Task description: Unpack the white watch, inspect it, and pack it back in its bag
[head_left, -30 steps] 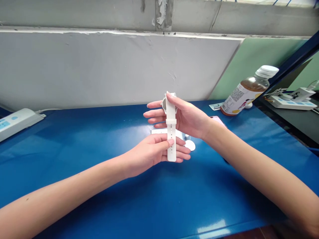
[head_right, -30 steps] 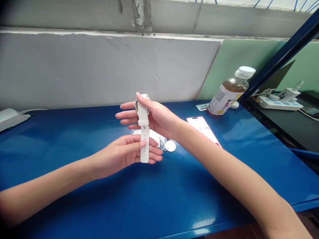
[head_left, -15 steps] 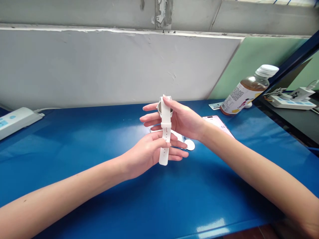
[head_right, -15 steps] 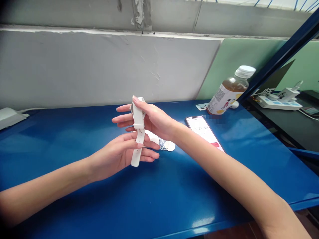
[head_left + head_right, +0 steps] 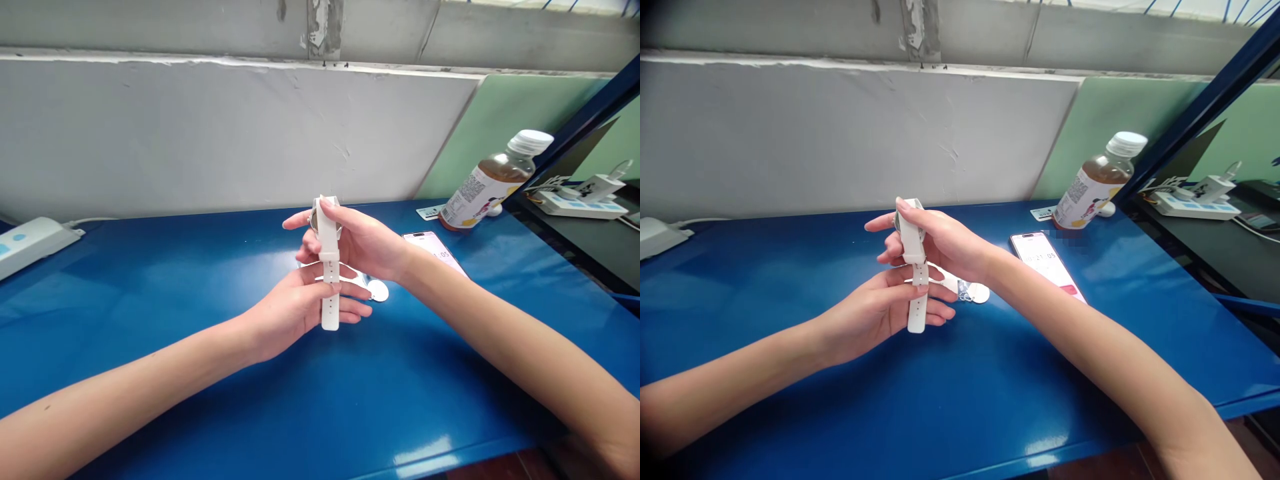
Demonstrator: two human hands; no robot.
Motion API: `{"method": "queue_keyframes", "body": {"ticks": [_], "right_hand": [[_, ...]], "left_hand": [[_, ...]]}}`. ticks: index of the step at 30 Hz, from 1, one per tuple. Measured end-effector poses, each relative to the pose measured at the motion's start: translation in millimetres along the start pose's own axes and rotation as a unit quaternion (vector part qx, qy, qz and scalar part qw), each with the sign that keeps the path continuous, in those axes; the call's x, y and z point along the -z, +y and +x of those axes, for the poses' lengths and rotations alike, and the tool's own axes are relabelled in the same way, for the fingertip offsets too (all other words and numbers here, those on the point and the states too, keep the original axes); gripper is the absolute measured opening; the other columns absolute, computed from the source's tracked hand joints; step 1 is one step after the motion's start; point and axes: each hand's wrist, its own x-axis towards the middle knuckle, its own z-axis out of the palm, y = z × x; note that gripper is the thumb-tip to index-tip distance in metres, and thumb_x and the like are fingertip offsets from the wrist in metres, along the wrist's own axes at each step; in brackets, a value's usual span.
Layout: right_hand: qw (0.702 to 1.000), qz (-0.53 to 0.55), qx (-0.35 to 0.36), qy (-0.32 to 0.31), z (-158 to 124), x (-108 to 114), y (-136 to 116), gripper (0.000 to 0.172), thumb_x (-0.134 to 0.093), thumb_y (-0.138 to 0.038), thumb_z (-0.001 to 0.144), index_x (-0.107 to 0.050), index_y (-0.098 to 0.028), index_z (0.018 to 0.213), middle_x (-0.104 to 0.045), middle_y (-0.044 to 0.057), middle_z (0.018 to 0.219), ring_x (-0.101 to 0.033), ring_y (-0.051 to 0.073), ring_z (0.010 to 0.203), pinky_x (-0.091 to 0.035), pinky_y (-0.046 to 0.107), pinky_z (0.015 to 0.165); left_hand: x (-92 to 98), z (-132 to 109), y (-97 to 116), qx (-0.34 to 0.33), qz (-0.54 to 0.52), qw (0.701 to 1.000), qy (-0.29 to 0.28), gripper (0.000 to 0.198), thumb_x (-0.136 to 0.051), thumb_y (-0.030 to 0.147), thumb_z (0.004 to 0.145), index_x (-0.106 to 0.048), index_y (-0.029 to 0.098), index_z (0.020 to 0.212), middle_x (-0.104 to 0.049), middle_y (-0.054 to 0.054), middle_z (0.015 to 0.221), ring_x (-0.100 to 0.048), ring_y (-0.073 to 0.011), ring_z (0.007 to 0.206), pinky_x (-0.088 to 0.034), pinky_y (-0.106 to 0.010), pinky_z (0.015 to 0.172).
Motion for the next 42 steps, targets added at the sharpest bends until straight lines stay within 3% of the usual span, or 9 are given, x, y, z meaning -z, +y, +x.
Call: {"method": "queue_keyframes", "body": {"ticks": [3, 7, 11, 14, 19, 26, 33, 38, 42], "right_hand": [[0.999, 0.028, 0.014, 0.026, 0.2, 0.0, -2.5, 0.043, -0.051, -0.056, 0.096, -0.07, -0.019, 0.105, -0.054, -0.004, 0.065, -0.059, 0.013, 0.065, -0.053, 0.024, 0.067], [0.996, 0.049, 0.045, 0.067, 0.4, 2.3, -7.9, 0.053, -0.038, -0.058, 0.099, -0.069, -0.016, 0.108, -0.051, -0.003, 0.064, -0.054, 0.013, 0.061, -0.053, 0.026, 0.066], [0.992, 0.032, 0.083, 0.086, -0.2, 4.8, -11.3, 0.048, -0.037, -0.052, 0.1, -0.07, -0.018, 0.109, -0.051, -0.002, 0.064, -0.052, 0.013, 0.06, -0.053, 0.028, 0.066], [0.989, -0.012, 0.104, 0.107, -1.3, 3.4, -13.4, 0.048, -0.042, -0.058, 0.098, -0.07, -0.021, 0.11, -0.054, -0.002, 0.065, -0.053, 0.013, 0.059, -0.052, 0.027, 0.063], [0.985, -0.053, 0.104, 0.125, -2.5, -0.7, -14.8, 0.047, -0.045, -0.062, 0.096, -0.07, -0.023, 0.108, -0.06, -0.001, 0.072, -0.054, 0.012, 0.059, -0.052, 0.026, 0.063], [0.982, -0.033, 0.121, 0.142, -0.3, 2.3, -13.0, 0.042, -0.046, -0.058, 0.098, -0.069, -0.023, 0.099, -0.055, -0.003, 0.069, -0.046, 0.01, 0.054, -0.051, 0.025, 0.06], [0.984, -0.045, 0.116, 0.128, 1.8, -0.8, -7.1, 0.033, -0.06, -0.054, 0.092, -0.069, -0.023, 0.099, -0.053, -0.004, 0.069, -0.045, 0.01, 0.054, -0.049, 0.025, 0.06], [0.986, -0.056, 0.118, 0.1, -1.9, -11.4, -3.7, 0.022, -0.069, -0.045, 0.089, -0.071, -0.025, 0.098, -0.055, -0.005, 0.072, -0.047, 0.008, 0.056, -0.048, 0.023, 0.057], [0.983, -0.093, 0.123, 0.101, -6.5, -21.2, -2.0, 0.02, -0.068, -0.043, 0.09, -0.071, -0.025, 0.098, -0.063, -0.003, 0.076, -0.057, 0.01, 0.063, -0.048, 0.021, 0.054]], "left_hand": [[0.6, -0.4, 0.5, 0.008, 0.004, 1.0, -0.005, 0.016, -0.059, 0.023, 0.095, -0.063, 0.012, 0.105, -0.075, -0.014, 0.098, -0.074, -0.0232, 0.085, -0.056, -0.035, 0.081], [1.6, -1.4, 0.6, 0.031, 0.013, 0.999, -0.015, 0.029, -0.052, 0.036, 0.096, -0.062, 0.011, 0.108, -0.075, -0.016, 0.1, -0.073, -0.0248, 0.085, -0.054, -0.036, 0.082], [1.9, -4.6, -1.0, 0.041, 0.006, 0.999, -0.014, 0.037, -0.048, 0.044, 0.094, -0.064, 0.012, 0.106, -0.075, -0.017, 0.1, -0.071, -0.0258, 0.085, -0.05, -0.037, 0.083], [-0.5, -9.8, -2.9, 0.047, 0.001, 0.998, -0.031, 0.042, -0.046, 0.048, 0.093, -0.065, 0.012, 0.103, -0.075, -0.017, 0.1, -0.071, -0.0271, 0.087, -0.049, -0.038, 0.084], [-6.5, -17.1, -4.2, 0.069, 0.0, 0.995, -0.077, 0.048, -0.048, 0.05, 0.091, -0.063, 0.012, 0.115, -0.073, -0.018, 0.106, -0.07, -0.0282, 0.089, -0.049, -0.038, 0.084], [-11.6, -19.7, -7.8, 0.106, -0.013, 0.991, -0.077, 0.059, -0.047, 0.056, 0.09, -0.059, 0.01, 0.124, -0.071, -0.021, 0.113, -0.069, -0.0285, 0.093, -0.048, -0.039, 0.086], [-4.9, -14.0, -7.2, 0.034, 0.01, 0.999, -0.009, 0.058, -0.054, 0.048, 0.09, -0.048, 0.013, 0.136, -0.066, -0.021, 0.124, -0.067, -0.0326, 0.104, -0.048, -0.042, 0.087], [0.4, -4.4, 4.2, -0.044, 0.052, 0.997, 0.039, 0.037, -0.055, 0.04, 0.095, -0.059, 0.015, 0.122, -0.064, -0.017, 0.128, -0.065, -0.0321, 0.109, -0.049, -0.04, 0.087], [0.2, -3.2, 9.4, -0.074, 0.093, 0.991, 0.054, 0.03, -0.06, 0.038, 0.095, -0.061, 0.018, 0.117, -0.065, -0.013, 0.123, -0.068, -0.03, 0.104, -0.052, -0.038, 0.083]]}}
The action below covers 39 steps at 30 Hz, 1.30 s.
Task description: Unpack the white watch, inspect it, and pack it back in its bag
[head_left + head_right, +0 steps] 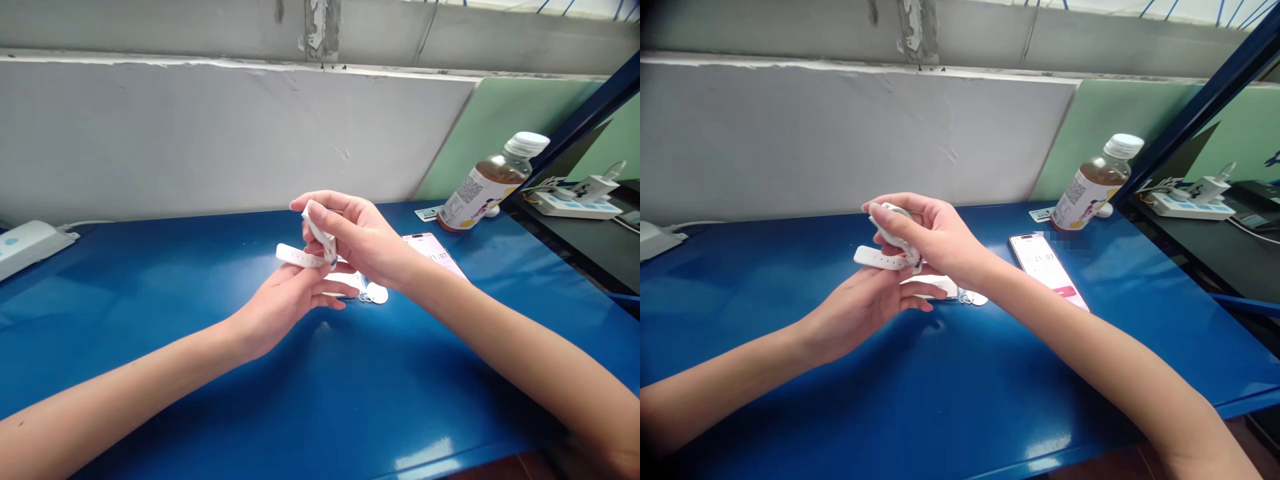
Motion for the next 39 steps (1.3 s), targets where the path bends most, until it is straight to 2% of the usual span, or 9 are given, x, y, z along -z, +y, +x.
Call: {"method": "queue_keyframes", "body": {"ticks": [3, 6, 11, 15, 19, 27, 32, 35, 39], "right_hand": [[0.999, -0.04, 0.033, 0.0, -2.2, -2.8, 0.7, 0.02, -0.062, -0.04, 0.094, -0.072, -0.023, 0.097, -0.07, 0.0, 0.081, -0.066, 0.012, 0.073, -0.052, 0.022, 0.062], [0.992, -0.093, 0.082, -0.013, -2.2, -1.7, 3.1, 0.018, -0.062, -0.036, 0.094, -0.073, -0.022, 0.099, -0.074, 0.002, 0.089, -0.069, 0.014, 0.083, -0.055, 0.023, 0.071], [0.989, -0.125, 0.07, -0.024, -1.5, 1.8, 5.8, 0.024, -0.063, -0.043, 0.092, -0.071, -0.024, 0.104, -0.076, 0.003, 0.091, -0.071, 0.018, 0.083, -0.055, 0.024, 0.063], [0.992, -0.112, 0.051, -0.015, -0.2, 5.4, 6.1, 0.029, -0.066, -0.048, 0.089, -0.07, -0.024, 0.105, -0.076, 0.005, 0.092, -0.071, 0.019, 0.081, -0.048, 0.021, 0.047], [0.993, -0.102, 0.058, 0.023, 2.9, 9.6, 9.0, 0.033, -0.068, -0.051, 0.086, -0.07, -0.025, 0.105, -0.076, 0.005, 0.096, -0.07, 0.018, 0.077, -0.041, 0.02, 0.04], [0.988, -0.088, 0.093, 0.087, 5.8, 9.9, 13.0, 0.028, -0.07, -0.047, 0.086, -0.069, -0.024, 0.103, -0.075, 0.003, 0.085, -0.07, 0.02, 0.087, -0.057, 0.03, 0.063], [0.984, -0.067, 0.107, 0.123, 9.7, 13.5, 16.0, 0.026, -0.075, -0.042, 0.083, -0.071, -0.022, 0.1, -0.077, 0.005, 0.089, -0.07, 0.018, 0.087, -0.058, 0.034, 0.081], [0.992, -0.024, 0.061, 0.11, 12.1, 16.2, 16.9, 0.022, -0.071, -0.038, 0.087, -0.071, -0.02, 0.1, -0.077, 0.006, 0.095, -0.071, 0.017, 0.086, -0.059, 0.032, 0.08], [0.997, 0.043, -0.047, 0.037, 12.6, 17.2, 13.4, 0.02, -0.057, -0.03, 0.096, -0.069, -0.018, 0.106, -0.076, 0.009, 0.11, -0.074, 0.019, 0.09, -0.061, 0.031, 0.076]], "left_hand": [[2.4, 0.7, 1.0, -0.005, 0.007, 1.0, -0.018, 0.022, -0.06, 0.029, 0.093, -0.062, 0.018, 0.112, -0.07, -0.01, 0.109, -0.069, -0.0271, 0.096, -0.052, -0.038, 0.082], [5.9, 2.4, 1.7, -0.002, 0.029, 0.999, -0.033, 0.011, -0.059, 0.023, 0.089, -0.066, 0.016, 0.093, -0.071, -0.008, 0.09, -0.069, -0.0232, 0.083, -0.053, -0.036, 0.08], [9.0, 1.9, 3.8, 0.039, 0.008, 0.998, -0.058, 0.009, -0.056, 0.022, 0.086, -0.064, 0.018, 0.084, -0.055, -0.001, 0.064, -0.062, -0.0198, 0.066, -0.051, -0.035, 0.071], [8.3, 0.6, 4.9, 0.051, -0.023, 0.996, -0.075, 0.005, -0.059, 0.016, 0.079, -0.063, 0.018, 0.083, -0.055, -0.001, 0.068, -0.059, -0.0181, 0.066, -0.049, -0.033, 0.069], [7.3, 2.3, 3.6, 0.039, -0.007, 0.998, -0.044, 0.009, -0.066, 0.025, 0.083, -0.061, 0.017, 0.083, -0.059, -0.002, 0.078, -0.059, -0.0177, 0.07, -0.048, -0.034, 0.072], [13.3, 7.2, -2.7, 0.014, 0.035, 0.999, 0.029, 0.027, -0.066, 0.04, 0.092, -0.064, 0.015, 0.102, -0.062, -0.002, 0.083, -0.057, -0.0143, 0.071, -0.046, -0.03, 0.072], [12.6, 6.6, -0.9, -0.001, 0.024, 1.0, 0.015, 0.03, -0.065, 0.044, 0.093, -0.065, 0.014, 0.096, -0.058, 0.0, 0.071, -0.057, -0.0143, 0.068, -0.047, -0.029, 0.073], [10.1, 4.4, 0.6, -0.006, 0.031, 1.0, -0.003, 0.032, -0.064, 0.048, 0.093, -0.063, 0.015, 0.094, -0.056, 0.002, 0.066, -0.058, -0.0146, 0.066, -0.048, -0.029, 0.072], [8.1, 2.8, -1.0, -0.016, 0.042, 0.999, -0.021, 0.034, -0.063, 0.05, 0.093, -0.06, 0.016, 0.088, -0.055, 0.003, 0.063, -0.058, -0.0147, 0.066, -0.048, -0.028, 0.071]]}}
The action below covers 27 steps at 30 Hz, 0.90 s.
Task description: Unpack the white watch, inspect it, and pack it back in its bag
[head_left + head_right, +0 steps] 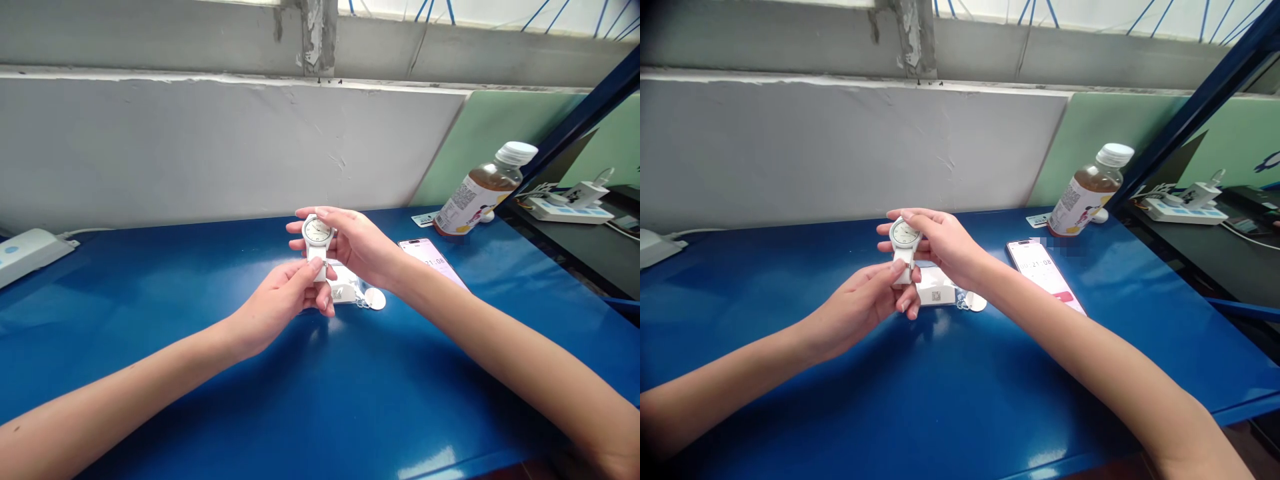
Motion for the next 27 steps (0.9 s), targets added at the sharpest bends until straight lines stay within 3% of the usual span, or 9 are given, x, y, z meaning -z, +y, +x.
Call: {"method": "queue_keyframes", "body": {"ticks": [4, 8, 14, 19, 22, 27], "right_hand": [[1.0, 0.015, -0.015, -0.02, -1.8, -0.6, -2.8, 0.018, -0.057, -0.023, 0.095, -0.07, -0.017, 0.107, -0.077, 0.009, 0.109, -0.073, 0.018, 0.093, -0.059, 0.035, 0.088], [0.998, 0.033, -0.025, -0.054, -2.9, -1.2, -2.4, 0.02, -0.059, -0.027, 0.094, -0.07, -0.018, 0.108, -0.077, 0.008, 0.105, -0.073, 0.02, 0.092, -0.057, 0.038, 0.093], [0.991, 0.06, -0.049, -0.107, -4.9, -3.2, -4.3, 0.023, -0.056, -0.031, 0.096, -0.069, -0.019, 0.109, -0.077, 0.008, 0.108, -0.072, 0.021, 0.102, -0.054, 0.037, 0.098], [0.987, 0.071, -0.058, -0.133, -4.8, -3.0, -7.1, 0.023, -0.055, -0.032, 0.096, -0.069, -0.021, 0.109, -0.076, 0.006, 0.11, -0.071, 0.021, 0.104, -0.053, 0.037, 0.099], [0.99, 0.07, -0.057, -0.111, -3.9, -1.6, -7.6, 0.023, -0.055, -0.032, 0.095, -0.07, -0.02, 0.108, -0.077, 0.006, 0.107, -0.072, 0.02, 0.101, -0.054, 0.036, 0.098], [0.992, 0.068, -0.057, -0.088, -3.6, -0.6, -7.4, 0.024, -0.052, -0.031, 0.095, -0.07, -0.02, 0.108, -0.077, 0.006, 0.105, -0.072, 0.02, 0.099, -0.054, 0.037, 0.097]], "left_hand": [[0.9, 0.6, -5.7, 0.006, 0.008, 1.0, -0.007, 0.035, -0.059, 0.05, 0.096, -0.059, 0.016, 0.085, -0.056, 0.002, 0.067, -0.058, -0.0144, 0.067, -0.049, -0.029, 0.071], [2.0, 0.6, -10.7, 0.012, 0.009, 1.0, -0.02, 0.035, -0.059, 0.048, 0.096, -0.061, 0.015, 0.085, -0.059, 0.0, 0.074, -0.06, -0.0147, 0.069, -0.051, -0.03, 0.072], [-1.3, -1.3, -9.4, 0.043, 0.019, 0.995, -0.086, 0.041, -0.06, 0.052, 0.095, -0.067, 0.012, 0.092, -0.073, -0.011, 0.086, -0.068, -0.0193, 0.077, -0.054, -0.034, 0.077], [-1.2, 0.9, -10.6, 0.052, 0.02, 0.997, -0.051, 0.042, -0.063, 0.052, 0.094, -0.071, 0.011, 0.103, -0.076, -0.016, 0.104, -0.072, -0.0237, 0.089, -0.057, -0.035, 0.081], [0.1, 2.8, -11.3, 0.06, -0.005, 0.998, -0.023, 0.041, -0.065, 0.051, 0.093, -0.07, 0.011, 0.103, -0.076, -0.015, 0.1, -0.074, -0.0248, 0.089, -0.058, -0.033, 0.077], [0.4, 3.0, -9.8, 0.075, -0.033, 0.996, -0.027, 0.037, -0.063, 0.046, 0.096, -0.07, 0.01, 0.102, -0.077, -0.015, 0.098, -0.075, -0.0236, 0.087, -0.059, -0.032, 0.077]]}}
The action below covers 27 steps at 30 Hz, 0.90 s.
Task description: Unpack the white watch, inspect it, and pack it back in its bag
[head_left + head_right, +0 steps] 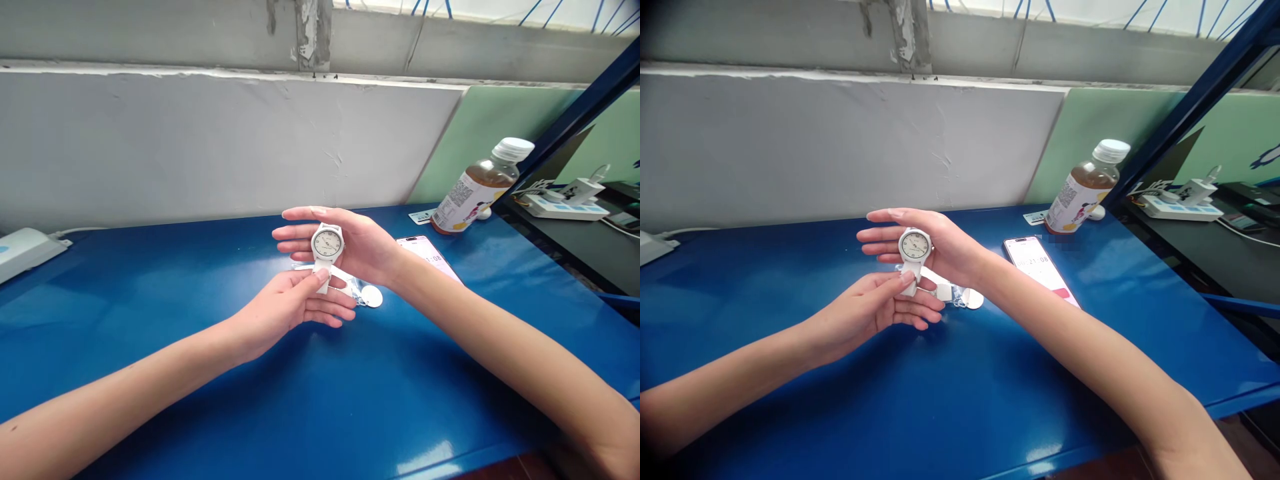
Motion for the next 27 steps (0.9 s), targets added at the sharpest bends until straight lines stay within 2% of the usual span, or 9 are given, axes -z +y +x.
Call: {"method": "queue_keyframes", "body": {"ticks": [6, 12, 14, 16, 18, 21, 23, 26, 27], "right_hand": [[1.0, -0.007, 0.002, -0.005, -0.7, -0.3, 0.7, 0.024, -0.053, -0.032, 0.095, -0.07, -0.02, 0.108, -0.077, 0.007, 0.107, -0.072, 0.019, 0.095, -0.057, 0.031, 0.086], [0.999, -0.032, 0.02, -0.006, -0.6, 2.3, 0.0, 0.023, -0.057, -0.034, 0.094, -0.071, -0.02, 0.107, -0.077, 0.007, 0.104, -0.071, 0.019, 0.095, -0.055, 0.033, 0.091], [0.997, -0.071, 0.04, 0.001, -0.6, 3.3, -1.9, 0.023, -0.06, -0.034, 0.093, -0.071, -0.019, 0.106, -0.077, 0.007, 0.103, -0.07, 0.019, 0.097, -0.053, 0.033, 0.093], [0.989, -0.131, 0.06, 0.019, -0.7, 4.7, -4.2, 0.022, -0.061, -0.034, 0.093, -0.071, -0.018, 0.105, -0.076, 0.008, 0.104, -0.069, 0.02, 0.098, -0.054, 0.032, 0.089], [0.971, -0.217, 0.086, 0.043, -1.2, 6.9, -6.2, 0.023, -0.059, -0.035, 0.095, -0.071, -0.019, 0.104, -0.075, 0.007, 0.104, -0.068, 0.019, 0.094, -0.054, 0.031, 0.082], [0.905, -0.397, 0.143, 0.059, -4.8, 11.7, -7.5, 0.028, -0.056, -0.042, 0.096, -0.071, -0.02, 0.106, -0.074, 0.005, 0.101, -0.066, 0.017, 0.087, -0.051, 0.03, 0.078], [0.856, -0.488, 0.161, 0.061, -10.8, 14.6, -7.1, 0.032, -0.056, -0.045, 0.096, -0.072, -0.02, 0.108, -0.074, 0.004, 0.098, -0.065, 0.017, 0.086, -0.049, 0.029, 0.076], [0.843, -0.516, 0.144, 0.058, -26.4, 16.7, -4.1, 0.036, -0.052, -0.046, 0.098, -0.073, -0.019, 0.109, -0.074, 0.004, 0.092, -0.064, 0.016, 0.071, -0.047, 0.028, 0.061], [0.836, -0.526, 0.148, 0.051, -32.9, 16.9, -2.5, 0.034, -0.052, -0.044, 0.098, -0.074, -0.02, 0.108, -0.075, 0.004, 0.097, -0.066, 0.017, 0.074, -0.049, 0.028, 0.062]], "left_hand": [[-1.1, -1.6, 1.2, 0.002, 0.015, 1.0, -0.005, 0.037, -0.06, 0.045, 0.098, -0.071, 0.01, 0.101, -0.076, -0.015, 0.104, -0.073, -0.0256, 0.097, -0.059, -0.033, 0.084], [-1.3, -1.2, 2.6, -0.005, 0.028, 1.0, 0.005, 0.037, -0.06, 0.046, 0.097, -0.069, 0.01, 0.102, -0.075, -0.015, 0.105, -0.073, -0.026, 0.098, -0.058, -0.036, 0.086], [-0.4, -1.4, 4.4, -0.024, 0.047, 0.999, 0.011, 0.037, -0.06, 0.047, 0.097, -0.067, 0.011, 0.103, -0.075, -0.014, 0.102, -0.072, -0.0248, 0.094, -0.057, -0.036, 0.085], [2.3, -2.1, 6.9, -0.068, 0.114, 0.991, 0.026, 0.035, -0.056, 0.047, 0.098, -0.065, 0.013, 0.1, -0.074, -0.011, 0.097, -0.071, -0.0228, 0.091, -0.056, -0.035, 0.084], [7.4, -3.5, 9.2, -0.138, 0.247, 0.957, 0.06, 0.034, -0.05, 0.045, 0.1, -0.064, 0.015, 0.091, -0.071, -0.006, 0.087, -0.068, -0.0192, 0.084, -0.053, -0.031, 0.08], [18.8, -4.7, 10.4, -0.232, 0.458, 0.847, 0.138, 0.036, -0.045, 0.041, 0.101, -0.055, 0.018, 0.074, -0.058, 0.001, 0.066, -0.053, -0.0122, 0.058, -0.04, -0.025, 0.056], [26.7, -4.3, 9.2, -0.26, 0.532, 0.793, 0.144, 0.032, -0.043, 0.037, 0.101, -0.053, 0.019, 0.077, -0.055, 0.003, 0.063, -0.047, -0.0113, 0.053, -0.035, -0.025, 0.054], [34.2, -2.6, 5.4, -0.307, 0.6, 0.725, 0.145, 0.024, -0.041, 0.033, 0.102, -0.058, 0.019, 0.095, -0.064, -0.001, 0.075, -0.055, -0.0139, 0.06, -0.04, -0.026, 0.06], [35.1, -2.0, 3.8, -0.315, 0.613, 0.71, 0.146, 0.023, -0.04, 0.032, 0.102, -0.06, 0.019, 0.101, -0.067, -0.003, 0.082, -0.059, -0.0156, 0.066, -0.043, -0.027, 0.064]]}}
